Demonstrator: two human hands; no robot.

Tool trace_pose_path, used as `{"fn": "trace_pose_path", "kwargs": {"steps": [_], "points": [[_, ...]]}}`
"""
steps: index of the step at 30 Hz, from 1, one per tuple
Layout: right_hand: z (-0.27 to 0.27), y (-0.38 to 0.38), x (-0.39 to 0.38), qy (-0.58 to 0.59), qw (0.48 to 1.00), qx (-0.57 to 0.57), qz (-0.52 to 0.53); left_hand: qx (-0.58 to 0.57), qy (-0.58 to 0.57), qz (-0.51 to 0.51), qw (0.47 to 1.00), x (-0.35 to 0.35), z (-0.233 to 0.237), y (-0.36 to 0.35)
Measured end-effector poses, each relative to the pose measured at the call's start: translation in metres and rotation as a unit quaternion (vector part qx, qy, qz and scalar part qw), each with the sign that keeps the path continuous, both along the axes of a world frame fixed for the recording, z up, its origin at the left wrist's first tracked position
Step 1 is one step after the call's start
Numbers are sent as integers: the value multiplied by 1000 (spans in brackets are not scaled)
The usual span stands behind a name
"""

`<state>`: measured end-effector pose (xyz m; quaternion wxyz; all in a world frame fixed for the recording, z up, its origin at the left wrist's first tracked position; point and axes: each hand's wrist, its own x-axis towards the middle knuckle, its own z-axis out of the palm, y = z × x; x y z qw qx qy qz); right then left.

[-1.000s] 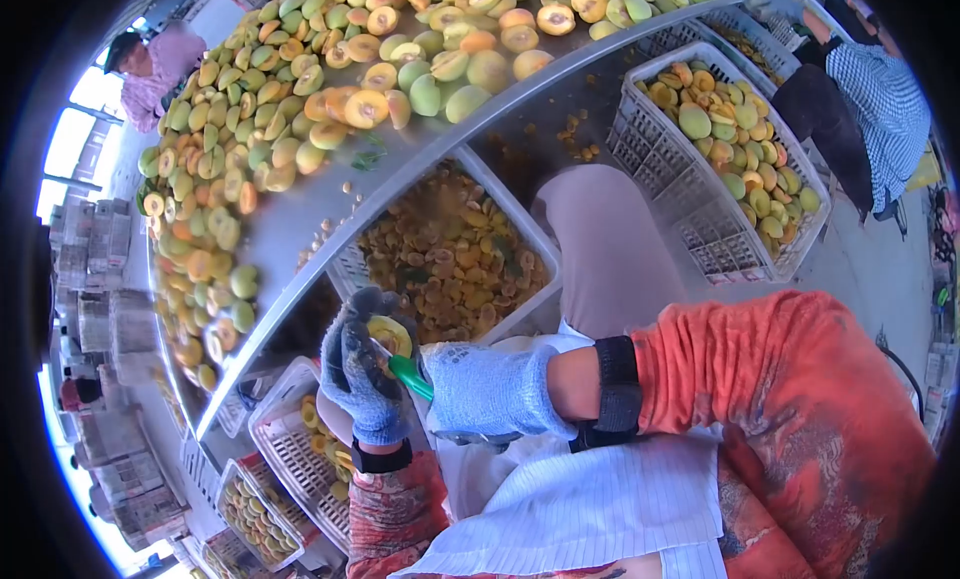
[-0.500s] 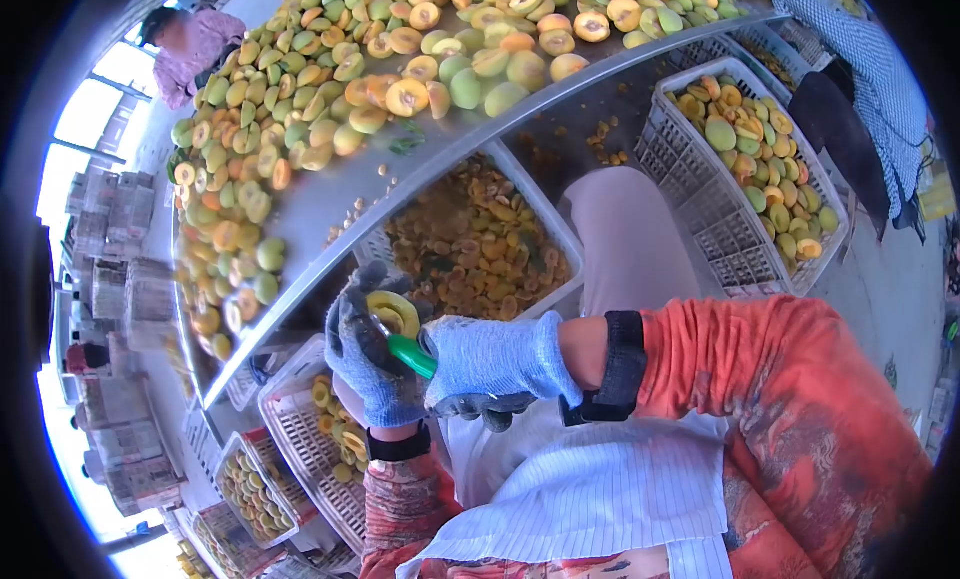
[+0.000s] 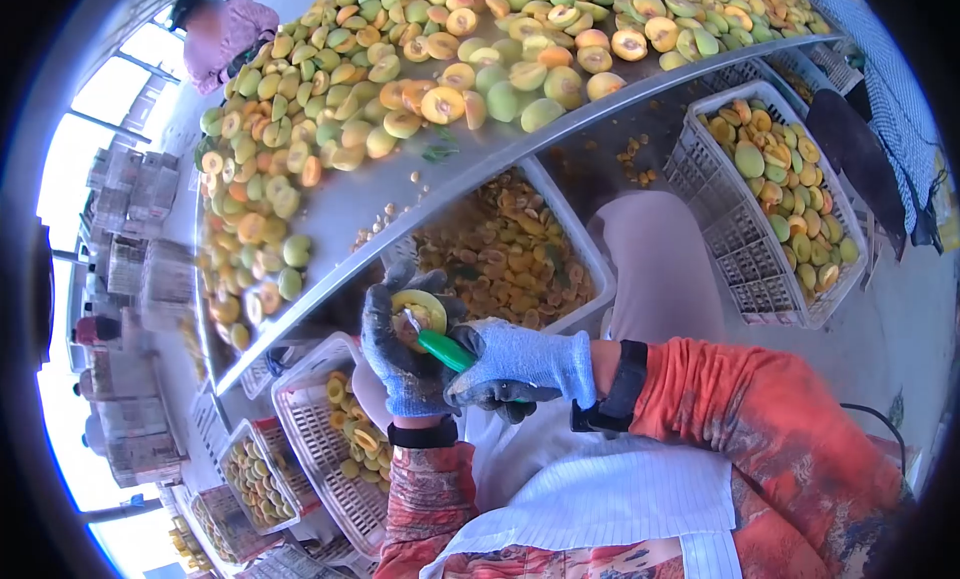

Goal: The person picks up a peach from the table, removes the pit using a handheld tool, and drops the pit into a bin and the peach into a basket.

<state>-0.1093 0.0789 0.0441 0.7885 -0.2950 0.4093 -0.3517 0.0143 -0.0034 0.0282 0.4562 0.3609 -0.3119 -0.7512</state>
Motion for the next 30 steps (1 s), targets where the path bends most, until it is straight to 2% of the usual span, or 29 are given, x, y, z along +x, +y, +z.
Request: {"fn": "trace_pose_path", "kwargs": {"steps": [2,3,5,6,7,8,9,10,12,13,14,15,16,18,19,20,21,22,25,26,28,29,30], "points": [[-5,-2,2,7,998,-29,-56,9,-8,9,1000,-4,-7,-4],[-2,-5,1,5,998,-28,-51,29,1,0,1000,-3,-12,-7],[8,-11,0,152,983,-53,-83,68,2,-20,998,-3,-18,-13],[0,-13,-1,150,984,-53,-78,68,0,-15,998,-4,-22,-19],[-14,-12,-2,312,924,-186,-123,101,0,59,993,-5,-28,-27],[-23,-11,-5,457,818,-311,-161,134,0,132,982,-4,-35,-33],[-14,-14,-16,508,805,-296,-85,177,95,94,975,11,-40,-41],[-12,-19,-22,507,806,-295,-84,141,97,68,983,16,-37,-45],[-11,-27,-30,279,864,-318,-274,123,104,25,987,27,-31,-52],[-6,-33,-39,366,835,-322,-255,124,102,26,987,28,-31,-55],[-28,-33,-44,364,836,-321,-256,115,88,39,989,28,-31,-58],[-58,-33,-48,514,801,-275,-136,105,74,49,990,28,-29,-61],[-86,-33,-52,645,733,-217,-13,102,75,44,991,26,-26,-67],[-67,-41,-50,635,729,-253,-42,72,40,22,996,28,-27,-65],[-54,-34,-38,617,735,-272,-76,-159,-152,-35,975,28,-35,-60],[-46,-36,-34,605,728,-301,-119,-160,-151,-34,975,25,-34,-60],[-47,-35,-30,603,703,-360,-111,-1,-8,-13,1000,20,-29,-61],[-45,-35,-25,606,699,-362,-114,160,134,6,978,17,-24,-60],[-40,-38,-15,687,593,-420,-8,154,135,6,979,5,-15,-52],[-36,-38,-13,687,591,-423,-8,152,123,22,980,4,-14,-50],[-28,-39,-10,753,502,-417,87,143,93,16,985,7,-17,-47],[-25,-37,-8,755,498,-418,85,139,61,7,988,7,-20,-46],[-23,-35,-6,769,456,-436,108,136,63,5,989,6,-23,-45]]}}
